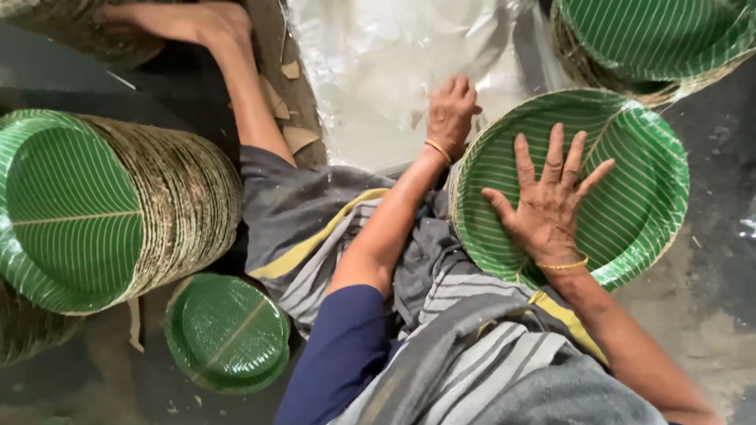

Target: The person packages green leaf-patterned plates by placing them into clear plastic bags by hand and arranging them into stacks.

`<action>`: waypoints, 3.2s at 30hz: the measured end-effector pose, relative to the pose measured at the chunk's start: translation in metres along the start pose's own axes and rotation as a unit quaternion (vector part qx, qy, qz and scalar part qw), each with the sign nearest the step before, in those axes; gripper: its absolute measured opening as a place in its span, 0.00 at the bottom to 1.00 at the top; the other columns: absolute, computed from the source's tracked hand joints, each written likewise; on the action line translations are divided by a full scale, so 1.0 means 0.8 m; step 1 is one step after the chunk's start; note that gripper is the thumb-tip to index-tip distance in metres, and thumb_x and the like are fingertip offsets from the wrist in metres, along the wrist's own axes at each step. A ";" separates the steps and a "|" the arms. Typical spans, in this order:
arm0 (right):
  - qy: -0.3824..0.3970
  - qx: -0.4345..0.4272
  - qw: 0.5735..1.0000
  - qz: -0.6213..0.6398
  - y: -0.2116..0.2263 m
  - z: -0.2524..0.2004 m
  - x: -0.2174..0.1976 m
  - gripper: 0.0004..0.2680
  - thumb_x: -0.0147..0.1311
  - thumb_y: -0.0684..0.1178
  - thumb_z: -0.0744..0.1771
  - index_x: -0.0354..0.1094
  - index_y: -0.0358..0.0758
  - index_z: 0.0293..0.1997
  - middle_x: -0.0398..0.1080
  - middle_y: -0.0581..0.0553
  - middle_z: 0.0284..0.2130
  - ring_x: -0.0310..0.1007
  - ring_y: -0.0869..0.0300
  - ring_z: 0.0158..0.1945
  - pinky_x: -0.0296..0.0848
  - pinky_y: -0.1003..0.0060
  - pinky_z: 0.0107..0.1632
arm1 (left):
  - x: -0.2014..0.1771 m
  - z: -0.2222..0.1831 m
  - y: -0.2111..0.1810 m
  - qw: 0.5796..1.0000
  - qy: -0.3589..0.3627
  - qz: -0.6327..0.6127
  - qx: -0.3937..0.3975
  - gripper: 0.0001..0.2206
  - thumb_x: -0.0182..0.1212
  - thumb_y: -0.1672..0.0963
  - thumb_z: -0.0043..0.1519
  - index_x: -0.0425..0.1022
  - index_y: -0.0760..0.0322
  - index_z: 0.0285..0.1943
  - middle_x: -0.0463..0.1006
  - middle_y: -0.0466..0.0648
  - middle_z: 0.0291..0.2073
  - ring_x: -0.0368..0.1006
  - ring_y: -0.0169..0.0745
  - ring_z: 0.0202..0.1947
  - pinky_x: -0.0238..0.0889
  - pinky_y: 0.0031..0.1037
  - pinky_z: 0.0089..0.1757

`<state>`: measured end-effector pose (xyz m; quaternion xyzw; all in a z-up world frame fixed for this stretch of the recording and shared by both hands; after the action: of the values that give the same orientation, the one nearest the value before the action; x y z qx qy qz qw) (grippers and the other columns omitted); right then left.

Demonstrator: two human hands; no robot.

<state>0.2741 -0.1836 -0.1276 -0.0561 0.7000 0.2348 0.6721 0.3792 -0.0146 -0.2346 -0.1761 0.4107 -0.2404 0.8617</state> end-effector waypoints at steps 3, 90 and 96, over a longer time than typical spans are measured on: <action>-0.003 -0.001 1.000 -0.004 0.003 0.006 -0.003 0.34 0.47 0.75 0.68 0.51 0.48 0.81 0.34 0.30 0.79 0.25 0.32 0.81 0.21 0.17 0.69 | 0.100 -0.042 0.072 0.997 0.035 0.045 -0.044 0.10 0.61 0.60 0.50 0.69 0.60 0.39 0.75 0.54 0.40 0.72 0.59 0.43 0.64 0.43 0.42; 0.095 0.105 0.469 0.872 -0.056 -0.085 0.063 0.04 0.56 0.44 0.69 0.69 0.36 0.39 0.73 0.46 0.29 0.74 0.61 0.31 0.78 0.63 0.40 | -0.208 -0.051 -0.230 0.918 0.218 -0.287 -0.163 0.12 0.73 0.55 0.56 0.76 0.67 0.38 0.77 0.48 0.29 0.73 0.37 0.29 0.68 0.29 0.33; 0.065 0.105 0.450 0.885 -0.050 -0.078 0.074 0.01 0.57 0.41 0.67 0.70 0.37 0.40 0.74 0.51 0.33 0.73 0.65 0.35 0.73 0.70 0.41 | -0.139 -0.086 -0.214 0.896 0.230 -0.326 -0.196 0.14 0.77 0.54 0.53 0.76 0.69 0.32 0.77 0.48 0.23 0.70 0.32 0.25 0.66 0.28 0.30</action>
<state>0.2278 -0.2304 -0.1959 0.6494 0.4328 0.6228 0.0547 0.2172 -0.1002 -0.1210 -0.4047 0.5560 -0.4563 0.5647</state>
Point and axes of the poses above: each hand's wrist, its own z-axis towards the middle knuckle, its own x-axis out of the palm, y = z × x, the point moved 9 cm from there along z, towards the middle knuckle
